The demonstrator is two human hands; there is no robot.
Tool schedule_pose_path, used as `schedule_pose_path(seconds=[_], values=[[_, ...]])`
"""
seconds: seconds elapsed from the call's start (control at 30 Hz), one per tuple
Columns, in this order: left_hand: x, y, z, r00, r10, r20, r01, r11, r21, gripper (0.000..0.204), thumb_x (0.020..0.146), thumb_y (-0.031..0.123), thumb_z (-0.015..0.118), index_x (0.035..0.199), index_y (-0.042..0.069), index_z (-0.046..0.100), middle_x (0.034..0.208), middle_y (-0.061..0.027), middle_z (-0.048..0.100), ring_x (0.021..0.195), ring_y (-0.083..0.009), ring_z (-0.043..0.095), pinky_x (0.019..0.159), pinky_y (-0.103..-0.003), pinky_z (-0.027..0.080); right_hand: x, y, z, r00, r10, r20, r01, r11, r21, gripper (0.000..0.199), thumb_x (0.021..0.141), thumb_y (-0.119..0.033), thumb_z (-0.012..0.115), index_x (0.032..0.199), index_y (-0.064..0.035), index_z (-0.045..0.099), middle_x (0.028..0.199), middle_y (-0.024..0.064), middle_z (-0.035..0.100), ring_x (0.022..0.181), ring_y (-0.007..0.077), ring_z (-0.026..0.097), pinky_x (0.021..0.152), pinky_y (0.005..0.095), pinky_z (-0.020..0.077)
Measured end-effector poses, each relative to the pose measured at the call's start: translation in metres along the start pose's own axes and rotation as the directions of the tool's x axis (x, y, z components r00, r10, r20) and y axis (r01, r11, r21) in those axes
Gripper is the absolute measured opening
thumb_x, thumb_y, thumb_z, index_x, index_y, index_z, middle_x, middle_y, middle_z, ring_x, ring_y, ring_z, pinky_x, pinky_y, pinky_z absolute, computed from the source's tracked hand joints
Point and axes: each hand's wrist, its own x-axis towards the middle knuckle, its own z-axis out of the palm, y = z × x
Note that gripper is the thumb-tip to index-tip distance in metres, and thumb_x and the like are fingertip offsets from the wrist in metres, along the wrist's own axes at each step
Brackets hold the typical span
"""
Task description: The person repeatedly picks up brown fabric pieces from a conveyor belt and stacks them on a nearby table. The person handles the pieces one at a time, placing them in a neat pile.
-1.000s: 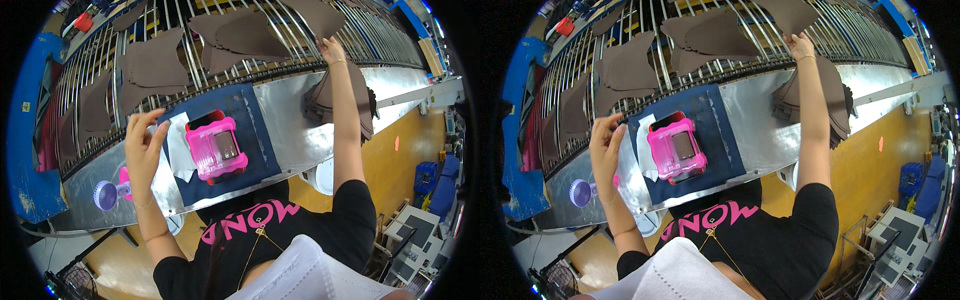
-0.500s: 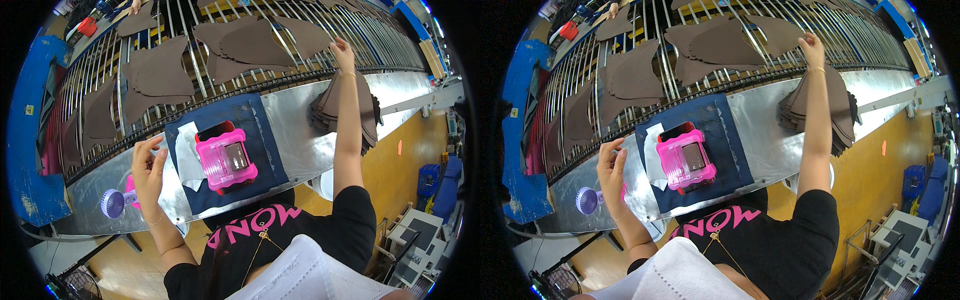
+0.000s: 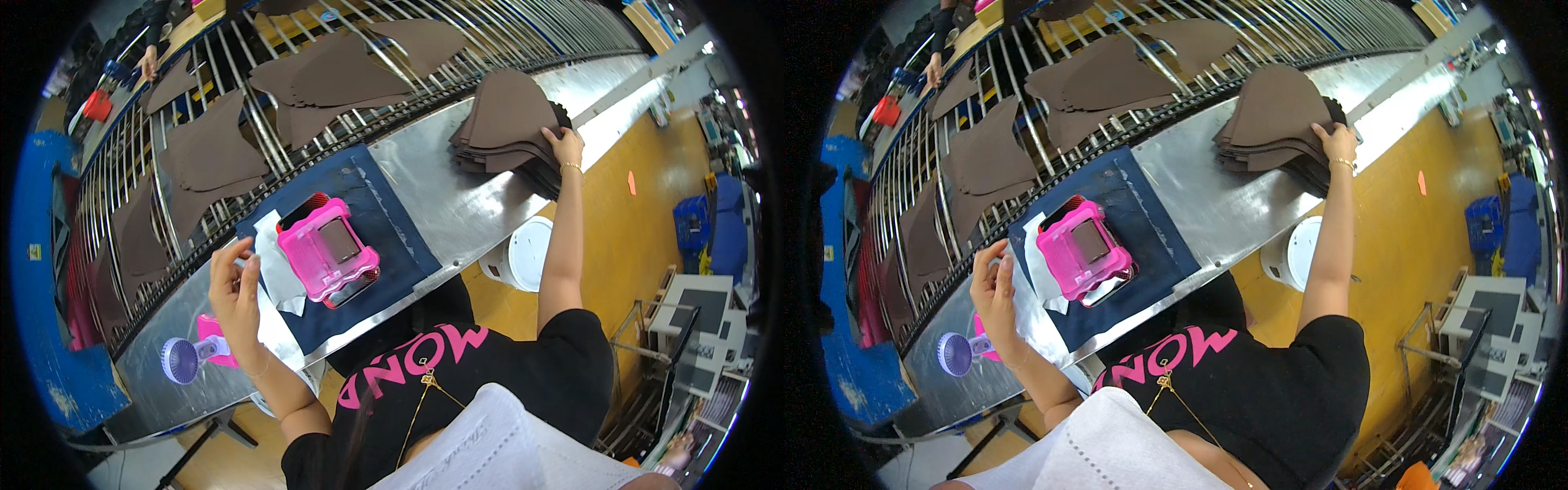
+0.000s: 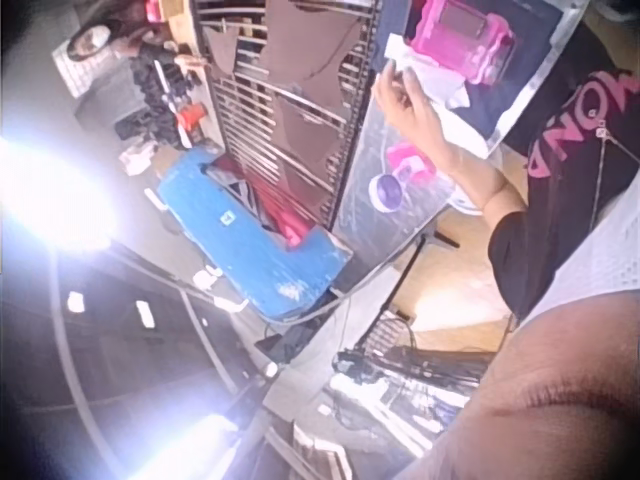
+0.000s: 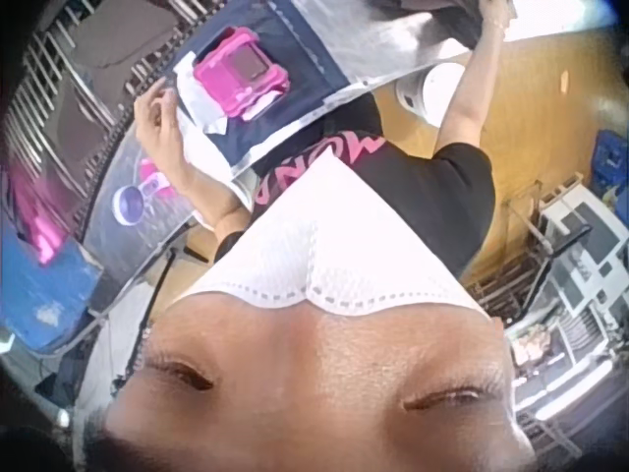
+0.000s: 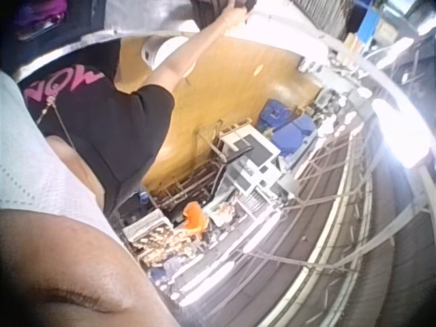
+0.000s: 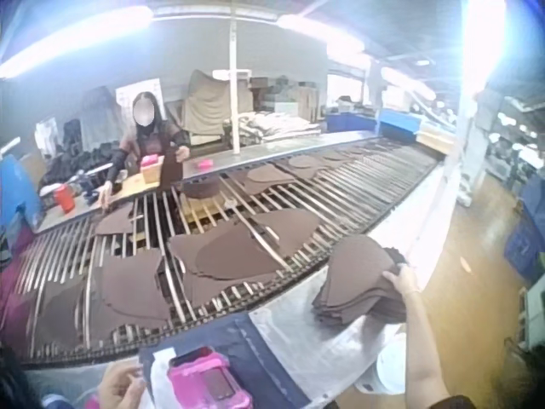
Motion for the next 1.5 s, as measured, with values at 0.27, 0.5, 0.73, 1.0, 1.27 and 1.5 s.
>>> schedule_pose_path(seconds=[0.27, 0.5, 0.73, 1.0, 1.27, 1.5], values=[[-0.025, -0.018, -0.018, 0.976, -0.214, -0.049, 0.211, 0.976, -0.055, 0.020, 0.089, 0.011, 0.065, 0.108, 0.005, 0.065, 0.088, 0.0039, 0.053, 0.058, -0.0012, 0.034, 0.050, -0.018, 0.026, -0.031, -0.036, -0.048, 0.998, 0.055, -0.043, -0.060, 0.991, -0.120, 0.064, 0.074, -0.048, 0.074, 0.121, -0.0063, 0.062, 0.121, 0.0170, 0.059, 0.113, 0.0324, 0.056, 0.095, 0.0443, 0.0464], [-0.027, -0.022, -0.021, 0.967, -0.251, -0.040, 0.252, 0.968, 0.002, 0.020, 0.089, 0.013, 0.065, 0.107, 0.004, 0.066, 0.087, 0.0040, 0.053, 0.060, -0.0014, 0.037, 0.051, -0.018, 0.028, -0.063, -0.021, -0.108, 0.993, -0.042, 0.111, 0.016, 0.974, 0.227, 0.043, 0.088, -0.023, 0.064, 0.126, -0.0027, 0.057, 0.087, 0.0135, 0.068, 0.049, 0.0177, 0.060, 0.052, 0.0298, 0.0501], [-0.007, -0.003, 0.003, 0.992, -0.128, 0.022, 0.129, 0.989, -0.075, 0.022, 0.089, 0.012, 0.065, 0.109, 0.003, 0.065, 0.090, 0.0006, 0.055, 0.068, -0.0041, 0.045, 0.055, -0.018, 0.036, -0.120, -0.097, -0.168, 0.944, -0.245, -0.219, 0.290, 0.306, 0.907, 0.025, 0.095, -0.022, 0.059, 0.111, -0.0027, 0.061, 0.074, 0.0000, 0.062, 0.047, 0.0053, 0.051, 0.044, 0.0177, 0.0412], [0.009, 0.017, 0.013, 0.994, 0.072, -0.079, -0.097, 0.926, -0.365, 0.029, 0.096, 0.022, 0.057, 0.112, -0.002, 0.058, 0.097, -0.0124, 0.064, 0.068, -0.0133, 0.060, 0.054, -0.026, 0.047, -0.229, -0.237, -0.120, 0.781, -0.619, -0.082, -0.090, -0.242, 0.966, 0.019, 0.095, -0.017, 0.059, 0.108, -0.0033, 0.058, 0.073, 0.0026, 0.061, 0.049, 0.0087, 0.052, 0.043, 0.0207, 0.0419], [-0.035, 0.021, -0.085, 0.927, -0.035, -0.374, -0.022, 0.989, -0.146, 0.020, 0.092, 0.013, 0.063, 0.106, -0.002, 0.060, 0.075, -0.0108, 0.064, 0.057, -0.0134, 0.058, 0.051, -0.024, 0.044, -0.276, -0.286, -0.090, 0.413, -0.857, -0.307, 0.424, -0.117, 0.898, 0.027, 0.080, -0.024, 0.076, 0.087, -0.0022, 0.062, 0.068, 0.0070, 0.059, 0.060, 0.0169, 0.051, 0.060, 0.0273, 0.0440], [-0.051, 0.016, -0.098, 0.847, 0.004, -0.531, -0.023, 0.999, -0.030, 0.018, 0.090, 0.010, 0.066, 0.104, -0.002, 0.062, 0.073, -0.0062, 0.064, 0.062, -0.0090, 0.057, 0.058, -0.022, 0.043, -0.287, -0.299, -0.085, 0.223, -0.910, -0.349, 0.613, -0.147, 0.776, 0.026, 0.076, -0.029, 0.076, 0.078, -0.0072, 0.062, 0.057, 0.0052, 0.054, 0.059, 0.0237, 0.048, 0.080, 0.0338, 0.0408]])
